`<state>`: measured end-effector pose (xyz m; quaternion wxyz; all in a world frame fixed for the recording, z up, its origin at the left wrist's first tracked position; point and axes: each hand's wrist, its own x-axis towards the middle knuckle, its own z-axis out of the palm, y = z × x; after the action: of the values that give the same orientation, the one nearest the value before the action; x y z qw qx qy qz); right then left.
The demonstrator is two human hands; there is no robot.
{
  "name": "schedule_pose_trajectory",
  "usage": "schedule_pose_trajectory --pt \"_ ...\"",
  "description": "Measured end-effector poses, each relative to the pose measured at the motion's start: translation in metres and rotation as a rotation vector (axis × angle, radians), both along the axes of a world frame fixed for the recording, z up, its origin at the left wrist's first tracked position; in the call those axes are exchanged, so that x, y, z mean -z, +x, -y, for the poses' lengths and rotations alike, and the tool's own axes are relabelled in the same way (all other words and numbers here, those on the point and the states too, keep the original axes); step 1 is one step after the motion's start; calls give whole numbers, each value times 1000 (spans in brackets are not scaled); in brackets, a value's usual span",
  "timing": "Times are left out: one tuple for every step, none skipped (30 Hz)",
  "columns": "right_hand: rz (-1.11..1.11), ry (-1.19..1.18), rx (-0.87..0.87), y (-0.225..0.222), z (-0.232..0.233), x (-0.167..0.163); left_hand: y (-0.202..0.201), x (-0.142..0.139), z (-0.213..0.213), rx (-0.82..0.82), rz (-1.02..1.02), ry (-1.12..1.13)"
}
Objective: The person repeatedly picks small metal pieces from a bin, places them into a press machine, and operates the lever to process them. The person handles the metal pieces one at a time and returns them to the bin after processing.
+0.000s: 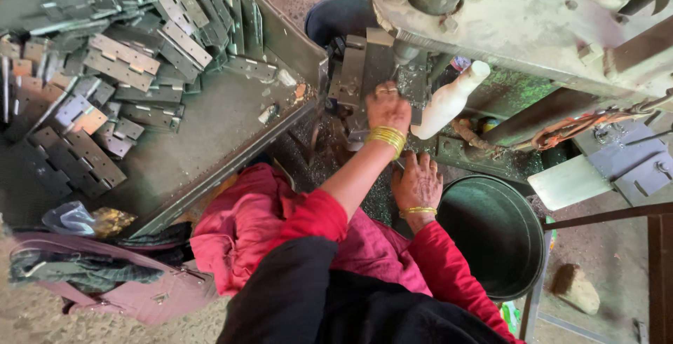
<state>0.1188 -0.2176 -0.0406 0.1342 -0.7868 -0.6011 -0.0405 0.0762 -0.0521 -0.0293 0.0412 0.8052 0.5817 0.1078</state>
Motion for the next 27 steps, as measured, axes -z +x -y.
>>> schedule_pose_trajectory --pt "13 14 -19 0 1 0 -1 6 0 -51 31 -109" --pt "2 -3 -10 0 1 0 -7 12 0 -18 97 -86" --pt "-13 -17 1 -1 2 0 -18 16 0 15 161 -60" --pt "-34 -29 11 -2 2 0 -29 17 0 49 219 -32" --pt "-36 -37 8 -2 1 1 -41 18 4 66 124 -75" --pt "-37 -49 5 -2 0 1 -54 17 11 83 32 -123" --pt "-37 -63 5 -1 -2 2 -60 14 17 102 -60 -174" --pt "-46 -118 2 0 -4 5 -63 8 21 116 -118 -232" --pt "-52 -174 -2 3 -5 8 -64 2 23 130 -172 -291" --pt "-57 -230 -5 6 -7 14 -64 -3 23 146 -227 -350" --pt "-59 -204 -15 10 -7 23 -63 -8 20 133 -226 -373" --pt "-58 -180 -25 13 -5 35 -60 -11 14 122 -222 -399" --pt "-52 -151 -36 18 -3 50 -57 -12 5 109 -214 -419" --pt "-50 -236 1 23 0 68 -54 -11 -2 103 -201 -348" --pt "-52 -319 36 25 6 90 -53 -7 -10 94 -193 -275" --pt "-54 -405 72 28 14 113 -51 -2 -15 87 -185 -205" --pt "-196 -405 59 26 22 138 -50 2 -19 80 -169 -174" --pt "-338 -404 46 24 27 162 -50 7 -20 72 -153 -144" --pt "-341 -400 35 25 33 181 -51 11 -19 66 -135 -120" --pt "-337 -393 18 23 34 196 -53 14 -15 86 -105 -155" --pt "-334 -374 -12 23 33 205 -55 16 -11 94 -78 -176" --pt "-343 -419 -2 23 30 209 -59 15 -8 105 -61 -199" --pt "-348 -478 29 24 27 207 -62 14 -4 99 -69 -214" --pt "-344 -527 68 28 22 201 -63 10 -2 100 -68 -220" --pt "-320 -543 72 31 19 192 -65 6 -2 88 -73 -217" --pt "-295 -561 69 38 16 181 -64 2 -5 85 -100 -221" --pt "-273 -585 70 42 15 172 -63 -2 -9 86 -130 -229"
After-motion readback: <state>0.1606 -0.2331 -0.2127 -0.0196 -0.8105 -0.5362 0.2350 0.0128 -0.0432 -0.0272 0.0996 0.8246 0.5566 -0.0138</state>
